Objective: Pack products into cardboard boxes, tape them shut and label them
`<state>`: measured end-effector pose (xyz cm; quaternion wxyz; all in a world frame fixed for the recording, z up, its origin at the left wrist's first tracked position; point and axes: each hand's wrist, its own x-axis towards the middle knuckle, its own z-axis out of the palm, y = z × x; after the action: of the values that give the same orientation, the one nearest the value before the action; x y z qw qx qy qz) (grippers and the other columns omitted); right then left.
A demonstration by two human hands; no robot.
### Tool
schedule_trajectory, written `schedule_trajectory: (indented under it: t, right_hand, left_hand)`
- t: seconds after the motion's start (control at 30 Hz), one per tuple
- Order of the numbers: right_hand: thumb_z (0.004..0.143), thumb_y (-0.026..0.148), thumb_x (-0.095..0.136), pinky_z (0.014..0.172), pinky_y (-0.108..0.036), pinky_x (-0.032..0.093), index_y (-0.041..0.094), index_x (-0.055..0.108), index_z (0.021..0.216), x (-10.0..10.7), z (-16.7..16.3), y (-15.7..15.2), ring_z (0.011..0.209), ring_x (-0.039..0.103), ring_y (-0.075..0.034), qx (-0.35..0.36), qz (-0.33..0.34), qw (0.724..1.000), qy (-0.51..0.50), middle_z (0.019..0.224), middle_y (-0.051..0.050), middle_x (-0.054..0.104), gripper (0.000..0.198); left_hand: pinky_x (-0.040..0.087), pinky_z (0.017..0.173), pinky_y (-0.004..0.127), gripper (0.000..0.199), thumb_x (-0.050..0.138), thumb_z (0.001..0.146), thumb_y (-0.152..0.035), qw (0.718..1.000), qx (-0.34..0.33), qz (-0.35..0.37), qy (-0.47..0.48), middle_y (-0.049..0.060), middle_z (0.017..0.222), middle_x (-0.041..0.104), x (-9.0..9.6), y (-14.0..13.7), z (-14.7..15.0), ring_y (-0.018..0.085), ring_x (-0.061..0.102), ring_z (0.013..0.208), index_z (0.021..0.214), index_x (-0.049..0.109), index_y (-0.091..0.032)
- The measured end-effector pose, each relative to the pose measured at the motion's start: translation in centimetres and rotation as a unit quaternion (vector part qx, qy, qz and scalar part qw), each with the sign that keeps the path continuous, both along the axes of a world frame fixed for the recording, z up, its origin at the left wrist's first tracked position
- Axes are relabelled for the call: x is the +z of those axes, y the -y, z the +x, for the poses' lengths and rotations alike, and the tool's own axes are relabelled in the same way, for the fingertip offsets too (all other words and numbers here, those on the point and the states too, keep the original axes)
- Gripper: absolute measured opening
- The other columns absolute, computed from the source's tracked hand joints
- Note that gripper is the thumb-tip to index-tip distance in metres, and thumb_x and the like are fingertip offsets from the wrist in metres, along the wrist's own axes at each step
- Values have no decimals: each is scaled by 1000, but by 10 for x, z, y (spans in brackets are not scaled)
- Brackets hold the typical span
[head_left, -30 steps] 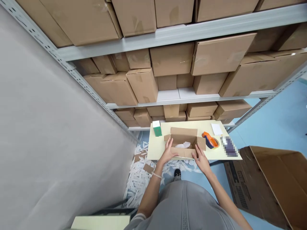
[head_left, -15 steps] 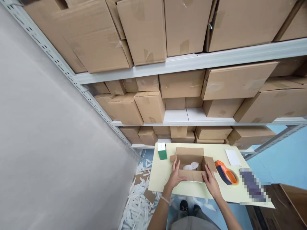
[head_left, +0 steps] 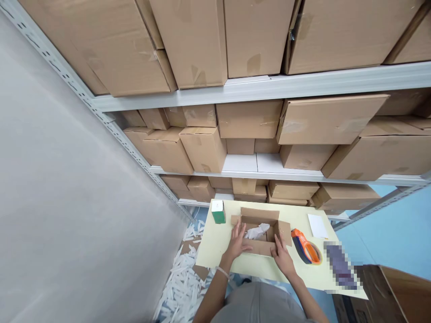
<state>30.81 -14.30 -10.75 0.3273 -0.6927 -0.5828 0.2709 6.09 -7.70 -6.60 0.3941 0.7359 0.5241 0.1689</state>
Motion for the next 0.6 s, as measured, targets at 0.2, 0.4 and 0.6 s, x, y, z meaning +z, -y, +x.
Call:
schedule_trajectory:
  t: [0.2, 0.4, 0.6]
  right_hand:
    - [90, 45, 39, 107, -49, 45, 25, 47, 146, 14, 14, -1, 142, 41, -29, 38, -14, 999, 24, 161, -8, 31, 60]
    - [93, 41, 30, 107, -41, 43, 14, 44, 149, 24, 13, -4, 140, 43, -30, 59, -90, 991, 84, 166, -13, 17, 64]
    - [94, 42, 29, 105, -46, 45, 12, 42, 150, 28, 16, -5, 139, 44, -33, 74, -96, 988, 97, 165, -15, 19, 65]
  left_hand:
    - [7, 121, 59, 92, 63, 84, -58, 997, 48, 35, -48, 18, 166, 8, 13, 17, -4, 32, 3, 154, 157, 19, -24]
    - [13, 120, 62, 88, 57, 90, -54, 987, 35, 97, -124, 19, 165, 13, 19, 24, 6, 33, 7, 154, 159, 12, -22]
    - [16, 120, 63, 86, 60, 90, -47, 945, 95, 199, -240, 17, 165, 17, 51, -17, -28, 33, 11, 153, 159, 15, -23]
